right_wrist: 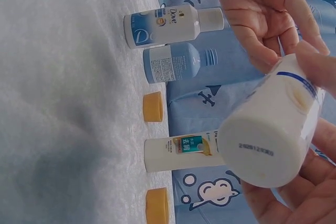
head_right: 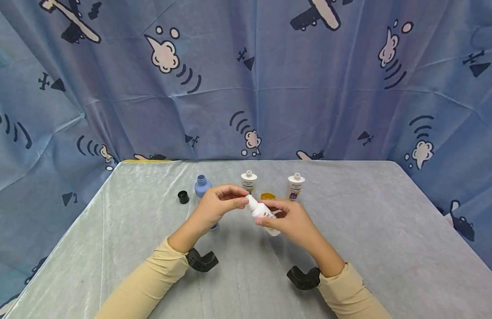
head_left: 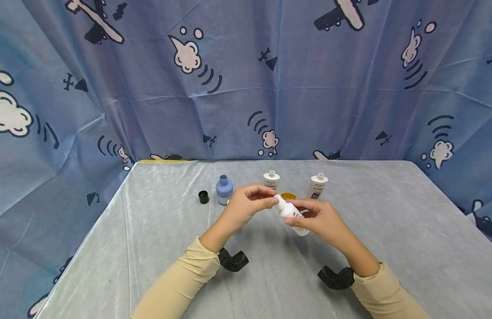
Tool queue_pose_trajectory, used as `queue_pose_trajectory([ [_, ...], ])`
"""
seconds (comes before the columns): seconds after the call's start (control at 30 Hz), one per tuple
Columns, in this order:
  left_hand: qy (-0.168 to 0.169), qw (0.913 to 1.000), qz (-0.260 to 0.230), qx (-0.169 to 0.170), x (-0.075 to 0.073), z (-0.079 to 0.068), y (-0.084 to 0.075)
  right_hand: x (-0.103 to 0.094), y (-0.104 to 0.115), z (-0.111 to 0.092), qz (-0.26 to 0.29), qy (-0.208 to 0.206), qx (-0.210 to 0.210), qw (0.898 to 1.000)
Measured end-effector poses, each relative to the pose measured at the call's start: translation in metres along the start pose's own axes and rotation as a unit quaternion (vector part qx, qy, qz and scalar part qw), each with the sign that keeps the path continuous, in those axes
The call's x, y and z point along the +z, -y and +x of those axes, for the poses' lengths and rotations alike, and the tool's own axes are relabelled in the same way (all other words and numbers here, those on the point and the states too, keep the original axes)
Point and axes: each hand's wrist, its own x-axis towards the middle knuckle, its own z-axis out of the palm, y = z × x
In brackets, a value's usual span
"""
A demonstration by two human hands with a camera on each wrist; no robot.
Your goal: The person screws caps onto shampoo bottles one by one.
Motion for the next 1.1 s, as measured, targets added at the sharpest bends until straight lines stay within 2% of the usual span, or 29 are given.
queue_pose_trajectory([
  [0.33, 0.011, 0.9999, 0.003, 0.01, -0.0004, -0.0009, -0.0011, 0.0003, -0.0005, 0.0003, -0.007, -0.003, -0.006, 1.0],
  [0.73, 0.044, 0.9988, -0.009, 0.018, -0.0012, -0.0026, -0.0021, 0.0007, 0.0, 0.0001, -0.006, -0.004, -0.004, 1.0],
  [0.87, 0.035, 0.9992, -0.015, 0.01, -0.0009, -0.002, -0.0024, 0.0003, 0.001, -0.0002, -0.009, -0.002, 0.001, 1.0],
  [1.1, -0.007, 0.9999, -0.001, 0.008, -0.0013, -0.0009, -0.0013, 0.0001, 0.0032, -0.0007, -0.004, 0.001, 0.005, 1.0],
])
